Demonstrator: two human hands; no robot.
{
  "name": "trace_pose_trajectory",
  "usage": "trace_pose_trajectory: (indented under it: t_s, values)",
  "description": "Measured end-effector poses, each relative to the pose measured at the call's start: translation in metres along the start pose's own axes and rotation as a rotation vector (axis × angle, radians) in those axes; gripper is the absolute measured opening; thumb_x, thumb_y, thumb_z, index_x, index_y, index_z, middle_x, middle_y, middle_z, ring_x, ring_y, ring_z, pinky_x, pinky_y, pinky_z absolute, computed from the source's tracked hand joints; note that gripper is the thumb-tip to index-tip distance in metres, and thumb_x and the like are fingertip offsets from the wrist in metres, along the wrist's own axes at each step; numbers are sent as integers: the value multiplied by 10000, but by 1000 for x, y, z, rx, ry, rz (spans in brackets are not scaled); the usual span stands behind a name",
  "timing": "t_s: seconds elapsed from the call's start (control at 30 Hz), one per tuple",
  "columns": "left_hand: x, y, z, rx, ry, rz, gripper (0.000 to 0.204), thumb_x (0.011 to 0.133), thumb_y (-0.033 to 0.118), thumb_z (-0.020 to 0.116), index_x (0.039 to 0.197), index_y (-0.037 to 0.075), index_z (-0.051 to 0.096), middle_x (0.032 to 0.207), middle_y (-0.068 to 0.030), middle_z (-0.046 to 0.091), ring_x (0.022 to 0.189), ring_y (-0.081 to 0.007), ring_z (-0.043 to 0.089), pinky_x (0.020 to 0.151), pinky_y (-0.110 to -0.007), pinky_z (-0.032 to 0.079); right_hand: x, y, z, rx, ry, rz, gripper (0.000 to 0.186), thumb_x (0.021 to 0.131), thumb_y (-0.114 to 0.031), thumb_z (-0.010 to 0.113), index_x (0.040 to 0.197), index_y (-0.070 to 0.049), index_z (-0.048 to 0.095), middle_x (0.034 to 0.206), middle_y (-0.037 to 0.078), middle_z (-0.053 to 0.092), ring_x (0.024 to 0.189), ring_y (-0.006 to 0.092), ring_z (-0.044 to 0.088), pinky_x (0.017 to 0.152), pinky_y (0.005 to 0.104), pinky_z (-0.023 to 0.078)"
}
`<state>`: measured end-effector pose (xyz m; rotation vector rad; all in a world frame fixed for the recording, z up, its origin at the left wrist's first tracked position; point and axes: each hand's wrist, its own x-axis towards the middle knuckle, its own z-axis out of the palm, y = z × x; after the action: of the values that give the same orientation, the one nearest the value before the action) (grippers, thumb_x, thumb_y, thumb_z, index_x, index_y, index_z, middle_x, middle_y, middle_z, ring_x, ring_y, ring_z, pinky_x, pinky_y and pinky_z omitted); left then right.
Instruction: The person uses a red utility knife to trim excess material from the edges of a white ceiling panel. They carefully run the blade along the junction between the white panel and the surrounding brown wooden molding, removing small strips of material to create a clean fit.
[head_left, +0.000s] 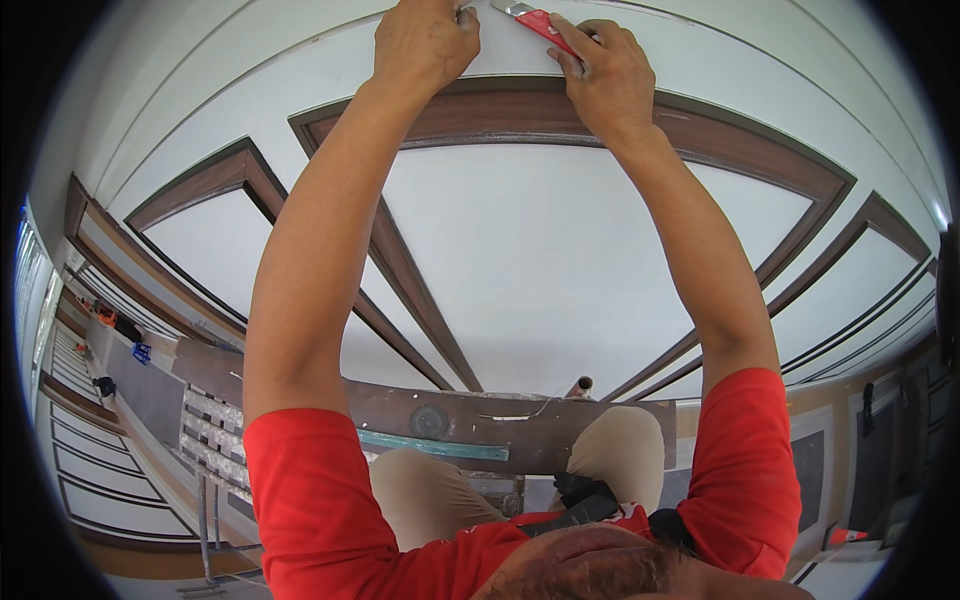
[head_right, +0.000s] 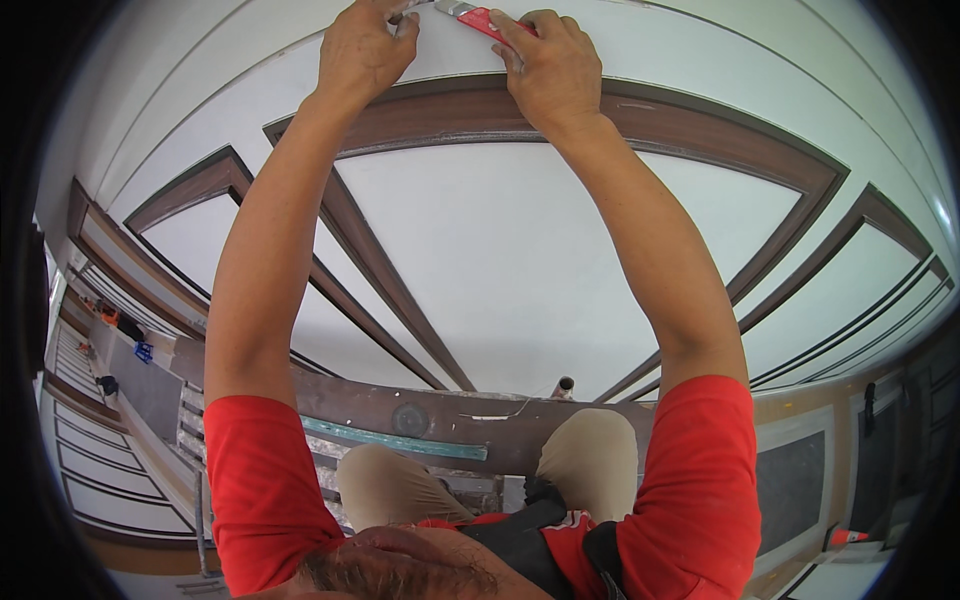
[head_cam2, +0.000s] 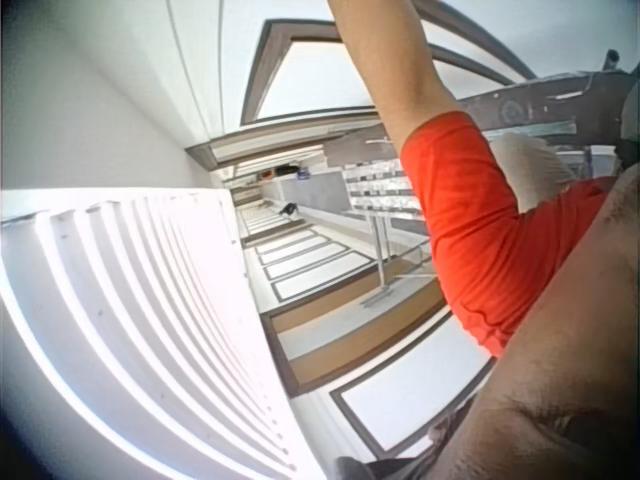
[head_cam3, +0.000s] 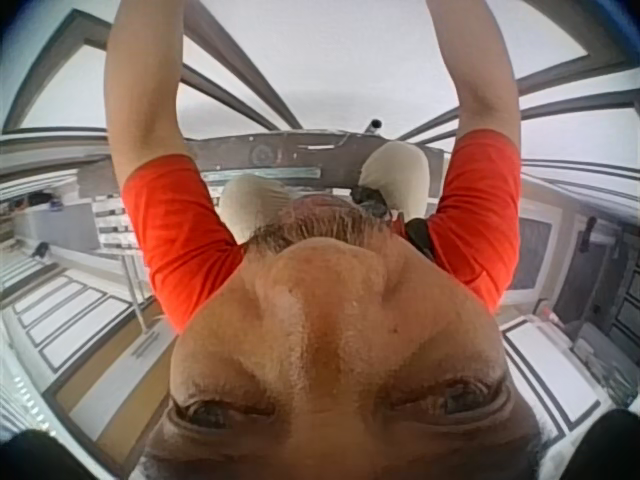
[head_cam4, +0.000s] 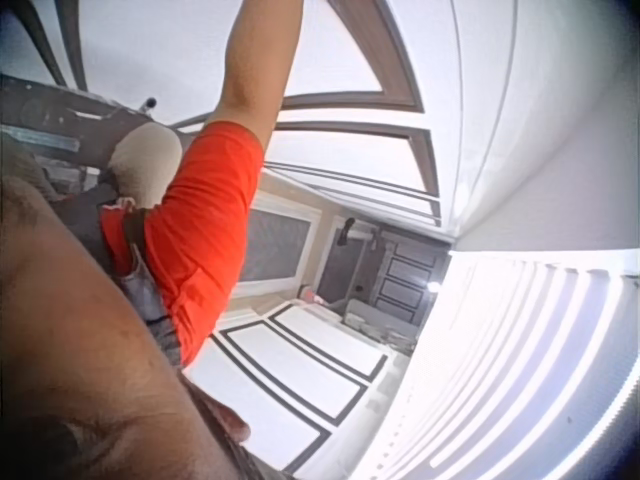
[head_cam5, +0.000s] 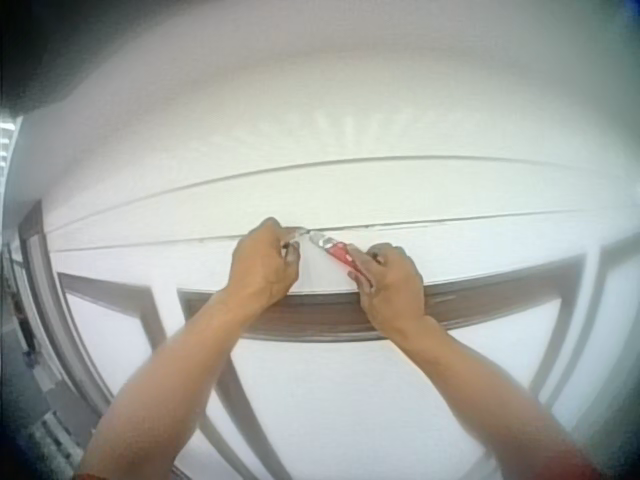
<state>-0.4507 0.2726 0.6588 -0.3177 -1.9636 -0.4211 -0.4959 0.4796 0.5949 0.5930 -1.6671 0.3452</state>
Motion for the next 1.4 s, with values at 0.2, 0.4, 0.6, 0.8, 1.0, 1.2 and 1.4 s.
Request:
trace_pose_trajectory:
  t_s: [0.2,0.4,0.6,0.8,1.0,1.2,1.4]
  values:
    - [-5,-3,9,36,45,122,171,897,156,627,988,47,722,924,-249,667,877,-457,657,781,-510,528,-3,-7,2,69,24,79,372,854,-237,812,1222,-240,757,1002,18,670,916,211,641,768,364,554]
    - [-6,-1,13,27,14,98,154,882,136,625,966,29,697,912,-257,667,867,-464,656,776,-516,528,-6,-7,5,28,48,39,368,839,-237,822,1203,-239,766,991,12,675,914,208,646,761,360,555]
    - [-4,4,13,38,-9,26,172,867,128,631,913,-38,632,848,-294,667,837,-480,658,774,-527,531,-10,-8,11,62,90,64,363,834,-243,827,1193,-236,769,987,8,677,894,206,648,738,353,556]
    - [-4,2,12,39,-22,80,170,851,106,619,940,-38,644,857,-293,666,841,-482,656,790,-525,534,-13,-15,13,122,128,74,330,840,-192,802,1168,-198,769,965,34,665,878,235,630,736,389,538]
    - [-5,8,8,48,-100,86,267,835,72,605,1081,13,692,989,-289,661,940,-472,647,853,-519,528,-16,-19,13,118,157,69,319,817,-180,817,1133,-186,771,952,48,667,851,244,633,718,383,540]
    - [-7,12,1,25,-120,119,312,822,62,623,1122,4,686,1028,-285,657,995,-472,635,892,-506,526,-19,-21,17,109,214,44,326,807,-176,825,1128,-183,770,959,56,674,828,242,627,696,377,534]
    - [-8,13,1,21,-172,110,341,802,54,641,1133,-23,678,1083,-290,654,1023,-478,623,930,-498,520,-27,-14,20,110,265,-3,319,806,-180,829,1119,-177,768,949,52,675,808,239,622,665,367,520]
